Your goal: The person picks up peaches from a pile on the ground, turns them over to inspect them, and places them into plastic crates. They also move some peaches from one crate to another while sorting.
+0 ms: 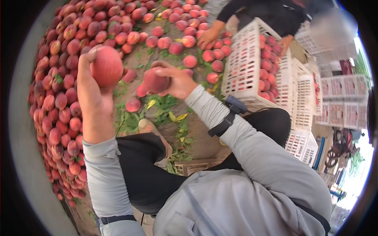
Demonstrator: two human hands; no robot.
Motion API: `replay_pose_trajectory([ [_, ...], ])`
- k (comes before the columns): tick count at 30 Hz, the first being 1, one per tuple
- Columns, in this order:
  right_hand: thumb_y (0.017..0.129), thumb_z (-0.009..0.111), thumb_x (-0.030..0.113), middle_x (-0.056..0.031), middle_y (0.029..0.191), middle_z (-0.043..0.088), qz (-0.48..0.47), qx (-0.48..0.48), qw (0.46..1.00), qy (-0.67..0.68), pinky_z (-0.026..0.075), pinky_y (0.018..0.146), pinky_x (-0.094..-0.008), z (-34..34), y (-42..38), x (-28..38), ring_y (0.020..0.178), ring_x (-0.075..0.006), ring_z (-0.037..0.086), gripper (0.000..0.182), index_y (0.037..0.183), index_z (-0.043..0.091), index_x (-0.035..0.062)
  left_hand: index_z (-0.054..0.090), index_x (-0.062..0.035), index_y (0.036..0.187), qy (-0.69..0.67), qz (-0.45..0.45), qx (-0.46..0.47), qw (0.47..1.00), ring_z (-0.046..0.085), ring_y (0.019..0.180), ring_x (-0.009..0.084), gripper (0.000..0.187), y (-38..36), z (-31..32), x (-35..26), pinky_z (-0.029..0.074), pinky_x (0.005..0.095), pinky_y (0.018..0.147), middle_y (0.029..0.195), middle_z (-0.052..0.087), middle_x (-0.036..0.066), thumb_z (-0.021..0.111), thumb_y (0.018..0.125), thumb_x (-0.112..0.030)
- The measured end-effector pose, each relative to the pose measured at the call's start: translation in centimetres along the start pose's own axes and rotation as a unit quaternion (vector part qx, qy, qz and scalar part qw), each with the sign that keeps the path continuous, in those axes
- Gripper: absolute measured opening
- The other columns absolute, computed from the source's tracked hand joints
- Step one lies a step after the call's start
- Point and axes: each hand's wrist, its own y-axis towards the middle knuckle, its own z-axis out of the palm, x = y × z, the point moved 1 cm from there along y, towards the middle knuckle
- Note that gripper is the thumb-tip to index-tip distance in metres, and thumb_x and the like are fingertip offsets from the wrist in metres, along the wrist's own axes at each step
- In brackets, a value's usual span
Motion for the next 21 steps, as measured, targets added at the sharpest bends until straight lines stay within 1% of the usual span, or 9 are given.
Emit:
replay_pose_trajectory([
  [2,0.087,0.063,0.013,-0.0115,0.110,0.061,-0.013,-0.070,0.997,0.035,0.055,0.086,-0.0499,1.3,-1.2,0.3,0.100,-0.0269,0.064,0.027,0.112,0.055,0.0076,0.055,-0.0039,0.122,0.089,0.010,0.017,0.996,0.062,0.102,0.0234,0.044,0.1,0.8,1.1,0.054,0.0378,0.084,0.117,0.059,0.010,0.056,0.087,-0.031],
  [4,0.090,0.056,0.016,-0.0094,0.101,0.064,-0.086,-0.104,0.989,-0.067,0.056,0.083,-0.0426,0.1,-1.1,-0.3,0.092,-0.0223,0.066,0.020,0.106,0.059,0.0039,0.057,-0.0053,0.122,0.161,0.000,0.093,0.983,0.058,0.106,0.0178,0.042,-0.1,1.8,2.2,0.051,0.0326,0.087,0.117,0.058,0.006,0.055,0.089,-0.032],
  [5,0.091,0.053,0.017,-0.0090,0.097,0.065,-0.049,-0.130,0.989,0.049,0.056,0.083,-0.0404,0.9,-1.9,0.0,0.091,-0.0212,0.066,0.022,0.104,0.060,0.0019,0.058,-0.0042,0.119,0.193,0.021,0.114,0.974,0.058,0.102,0.0171,0.039,-0.9,3.1,2.6,0.051,0.0315,0.084,0.113,0.059,0.006,0.056,0.088,-0.028],
  [6,0.090,0.053,0.017,-0.0092,0.098,0.065,-0.048,-0.136,0.988,0.048,0.056,0.082,-0.0401,1.5,-2.5,0.3,0.090,-0.0215,0.067,0.022,0.105,0.060,0.0017,0.059,-0.0030,0.115,0.226,0.046,0.130,0.964,0.058,0.099,0.0165,0.036,-1.6,4.3,2.8,0.052,0.0304,0.081,0.109,0.059,0.007,0.057,0.087,-0.024],
  [12,0.095,0.054,0.036,-0.0104,0.109,0.064,-0.092,-0.035,0.991,0.088,0.057,0.082,-0.0407,5.2,-9.7,3.5,0.092,-0.0207,0.067,0.042,0.123,0.052,0.0051,0.057,-0.0006,0.118,0.370,0.181,0.283,0.866,0.055,0.103,0.0179,0.042,-3.7,9.4,5.7,0.043,0.0297,0.093,0.113,0.058,0.008,0.058,0.077,-0.013],
  [15,0.091,0.055,0.057,-0.0084,0.117,0.060,-0.073,-0.008,0.997,0.014,0.055,0.087,-0.0398,5.4,-12.7,4.2,0.103,-0.0195,0.063,0.066,0.134,0.044,0.0083,0.056,-0.0019,0.118,0.402,0.103,0.369,0.832,0.054,0.103,0.0167,0.045,-5.0,10.5,7.6,0.043,0.0288,0.093,0.111,0.057,0.008,0.059,0.074,-0.011],
  [17,0.090,0.057,0.056,-0.0081,0.117,0.060,-0.072,-0.019,0.997,0.020,0.055,0.086,-0.0397,4.3,-13.8,3.9,0.103,-0.0194,0.063,0.066,0.134,0.043,0.0087,0.056,-0.0031,0.121,0.419,0.061,0.400,0.813,0.053,0.111,0.0192,0.049,-5.6,11.3,8.2,0.041,0.0305,0.097,0.118,0.056,0.009,0.061,0.074,-0.013],
  [20,0.088,0.062,0.052,-0.0085,0.116,0.060,-0.062,-0.051,0.995,0.063,0.056,0.084,-0.0409,2.7,-15.0,3.5,0.102,-0.0199,0.063,0.063,0.133,0.045,0.0113,0.054,-0.0029,0.126,0.387,0.107,0.461,0.792,0.047,0.123,0.0225,0.054,-5.6,11.9,9.3,0.036,0.0339,0.104,0.130,0.051,0.012,0.063,0.075,-0.016],
  [21,0.087,0.064,0.051,-0.0085,0.115,0.060,-0.105,-0.047,0.990,0.075,0.056,0.083,-0.0422,2.4,-15.5,3.9,0.101,-0.0209,0.063,0.062,0.132,0.046,0.0123,0.051,-0.0025,0.131,0.342,0.048,0.465,0.815,0.039,0.131,0.0245,0.059,-6.4,12.5,9.1,0.031,0.0370,0.109,0.139,0.045,0.014,0.066,0.077,-0.021],
])
